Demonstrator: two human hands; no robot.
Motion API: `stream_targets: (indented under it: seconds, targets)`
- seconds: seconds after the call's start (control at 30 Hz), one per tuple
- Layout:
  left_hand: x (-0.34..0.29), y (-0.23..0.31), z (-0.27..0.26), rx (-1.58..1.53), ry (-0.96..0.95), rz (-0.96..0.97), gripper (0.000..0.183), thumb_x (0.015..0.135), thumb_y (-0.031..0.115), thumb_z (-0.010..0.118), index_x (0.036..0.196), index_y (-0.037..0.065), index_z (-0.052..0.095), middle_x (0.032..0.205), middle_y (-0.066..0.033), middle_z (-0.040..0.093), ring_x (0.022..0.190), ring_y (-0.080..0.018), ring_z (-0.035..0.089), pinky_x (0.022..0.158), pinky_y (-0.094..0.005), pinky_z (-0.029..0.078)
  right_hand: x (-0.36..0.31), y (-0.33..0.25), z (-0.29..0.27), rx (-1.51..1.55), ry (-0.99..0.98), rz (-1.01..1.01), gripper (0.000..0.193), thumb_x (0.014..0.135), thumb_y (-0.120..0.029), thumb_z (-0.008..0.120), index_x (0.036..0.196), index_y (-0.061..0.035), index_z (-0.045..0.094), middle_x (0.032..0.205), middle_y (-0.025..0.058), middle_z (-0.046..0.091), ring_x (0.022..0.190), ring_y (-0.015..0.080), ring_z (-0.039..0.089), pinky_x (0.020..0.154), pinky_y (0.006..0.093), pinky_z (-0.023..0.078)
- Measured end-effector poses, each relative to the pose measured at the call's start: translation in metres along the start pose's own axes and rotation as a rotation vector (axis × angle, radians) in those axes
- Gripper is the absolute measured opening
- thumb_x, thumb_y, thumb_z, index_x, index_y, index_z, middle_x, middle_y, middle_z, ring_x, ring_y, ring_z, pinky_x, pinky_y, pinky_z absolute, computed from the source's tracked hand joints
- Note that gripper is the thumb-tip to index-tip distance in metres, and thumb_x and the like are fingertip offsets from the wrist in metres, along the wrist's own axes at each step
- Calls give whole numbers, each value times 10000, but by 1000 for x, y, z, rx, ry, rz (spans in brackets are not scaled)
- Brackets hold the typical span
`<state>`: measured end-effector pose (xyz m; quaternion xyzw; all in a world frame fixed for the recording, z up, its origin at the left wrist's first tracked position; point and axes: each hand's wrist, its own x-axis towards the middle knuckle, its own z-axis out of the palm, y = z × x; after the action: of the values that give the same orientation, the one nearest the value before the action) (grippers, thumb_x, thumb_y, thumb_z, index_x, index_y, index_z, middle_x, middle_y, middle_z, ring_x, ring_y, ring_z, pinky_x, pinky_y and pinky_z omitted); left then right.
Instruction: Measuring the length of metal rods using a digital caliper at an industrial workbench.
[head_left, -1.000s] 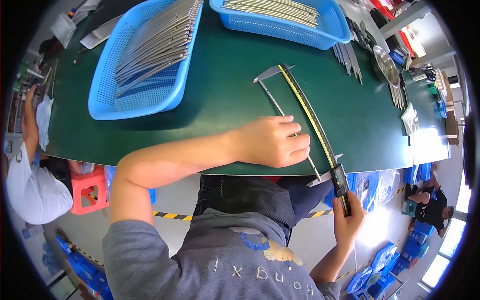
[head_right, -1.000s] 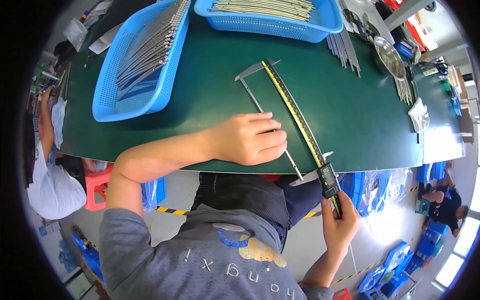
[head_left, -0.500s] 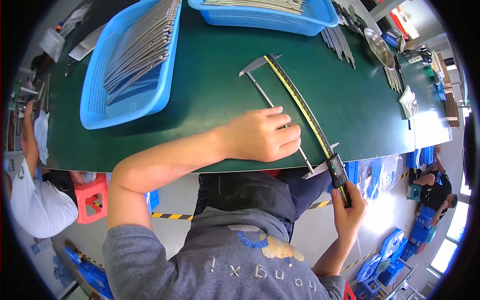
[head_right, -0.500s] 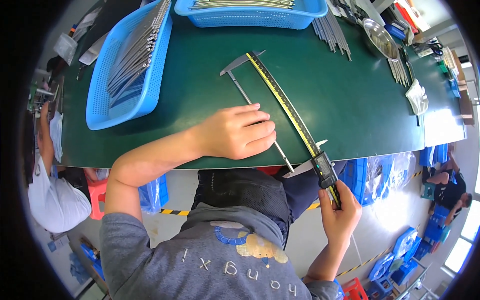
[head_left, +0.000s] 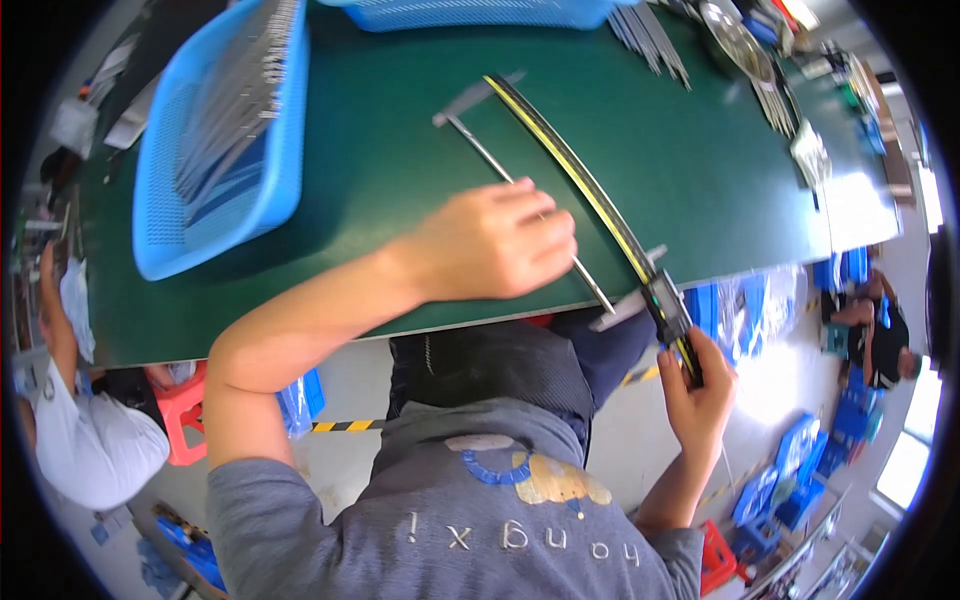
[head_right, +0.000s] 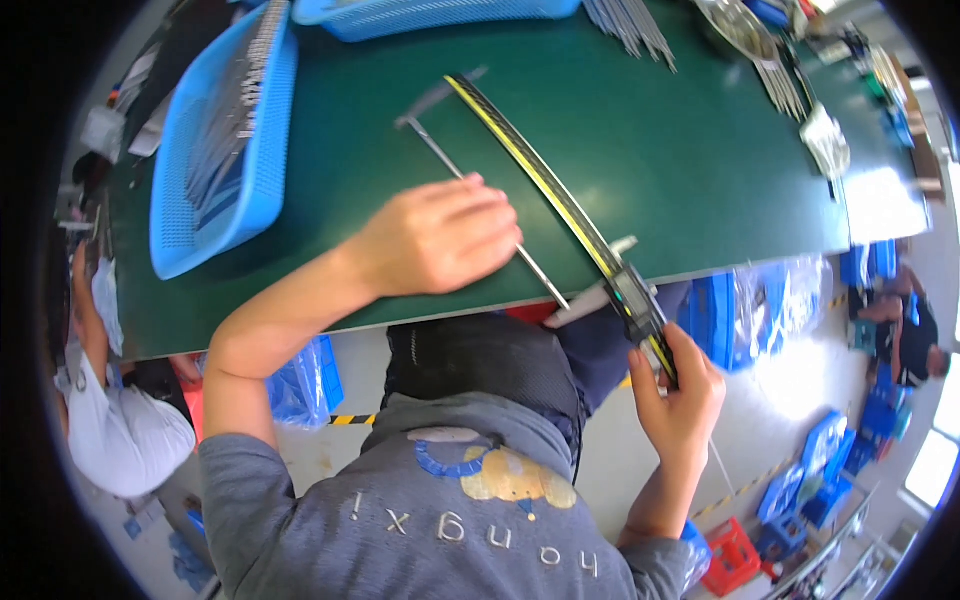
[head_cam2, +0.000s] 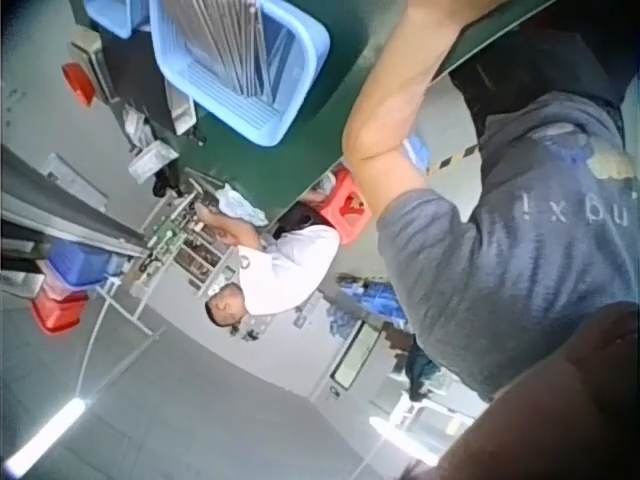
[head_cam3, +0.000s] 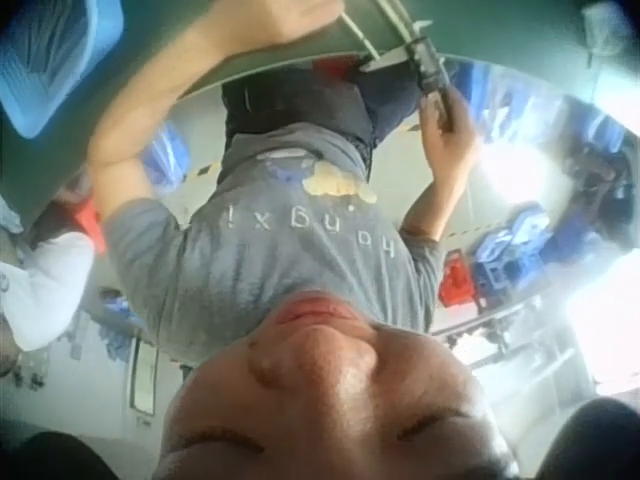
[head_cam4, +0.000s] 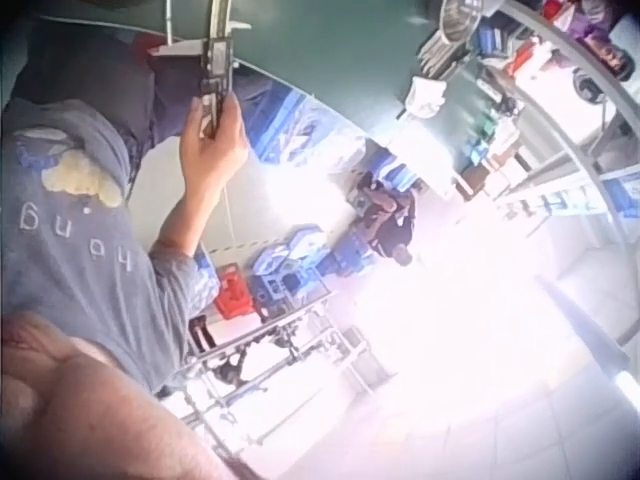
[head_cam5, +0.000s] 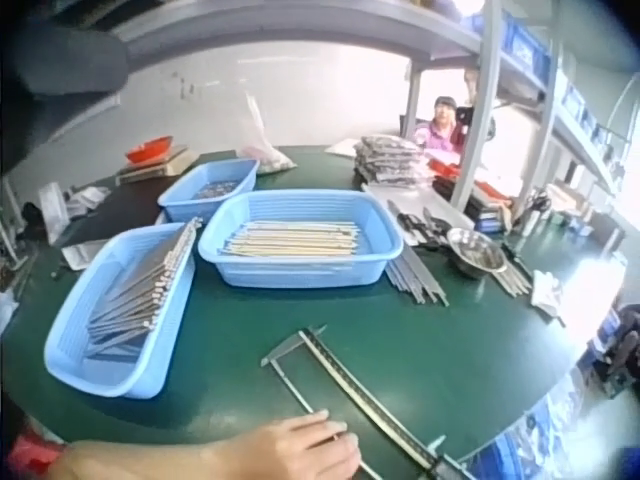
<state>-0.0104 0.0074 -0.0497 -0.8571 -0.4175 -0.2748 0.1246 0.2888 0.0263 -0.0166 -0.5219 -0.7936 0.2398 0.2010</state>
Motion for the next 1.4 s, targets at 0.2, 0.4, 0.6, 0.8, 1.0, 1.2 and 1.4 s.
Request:
stream_targets:
  seconds: [0.2, 0.4, 0.6, 0.8, 1.0, 1.2, 1.4]
  targets:
    - [-1, -6, -6, -24, 13, -11, 185, 678, 65, 642, 862, 49, 652, 902, -67, 627, 878, -222, 633, 769, -347, 568, 0, -6, 2, -7, -16, -10, 298, 737, -112, 743, 988, -4, 624, 696, 79, 601, 498, 138, 506, 494, 247, 422]
    - [-1, -5, -8, -26, 10, -11, 190, 676, 55, 653, 865, 38, 661, 892, -75, 635, 861, -235, 640, 761, -354, 573, -4, -6, 2, -14, -6, -24, 286, 743, -167, 763, 942, -19, 619, 654, 74, 582, 481, 147, 504, 470, 257, 412]
    - [0, -4, -9, -28, 10, -13, 194, 674, 47, 655, 868, 39, 663, 877, -77, 640, 849, -239, 646, 754, -358, 575, -4, -10, 5, -137, 9, -13, 278, 742, -219, 757, 889, -36, 610, 617, 78, 575, 458, 189, 537, 446, 289, 418]
    - [-3, -7, -8, -31, 1, -25, 188, 671, 49, 655, 859, 49, 652, 881, -65, 633, 846, -221, 638, 756, -350, 570, -3, -14, 2, -119, -9, -25, 263, 733, -204, 742, 884, -38, 605, 613, 79, 573, 458, 194, 548, 443, 299, 422]
    - [1, -6, -13, -61, -42, -34, 177, 690, 13, 619, 863, 27, 654, 873, -82, 640, 853, -244, 648, 770, -362, 567, -5, -11, 4, -92, -14, -24, 285, 762, -255, 743, 875, -37, 599, 611, 84, 573, 456, 213, 544, 440, 315, 409]
    - [1, -8, -12, -51, -42, -16, 187, 665, 27, 641, 852, 39, 648, 872, -70, 628, 841, -232, 640, 761, -354, 568, -5, -10, 7, -161, 2, 33, 339, 751, -348, 754, 820, -59, 590, 558, 80, 547, 455, 240, 544, 433, 323, 397]
    - [0, -14, -12, -54, -31, -12, 200, 653, 46, 652, 853, 54, 648, 865, -61, 620, 818, -230, 635, 724, -336, 561, -3, -10, 14, -170, 60, 5, 387, 729, -414, 754, 737, -77, 564, 540, 73, 539, 462, 260, 551, 432, 343, 403]
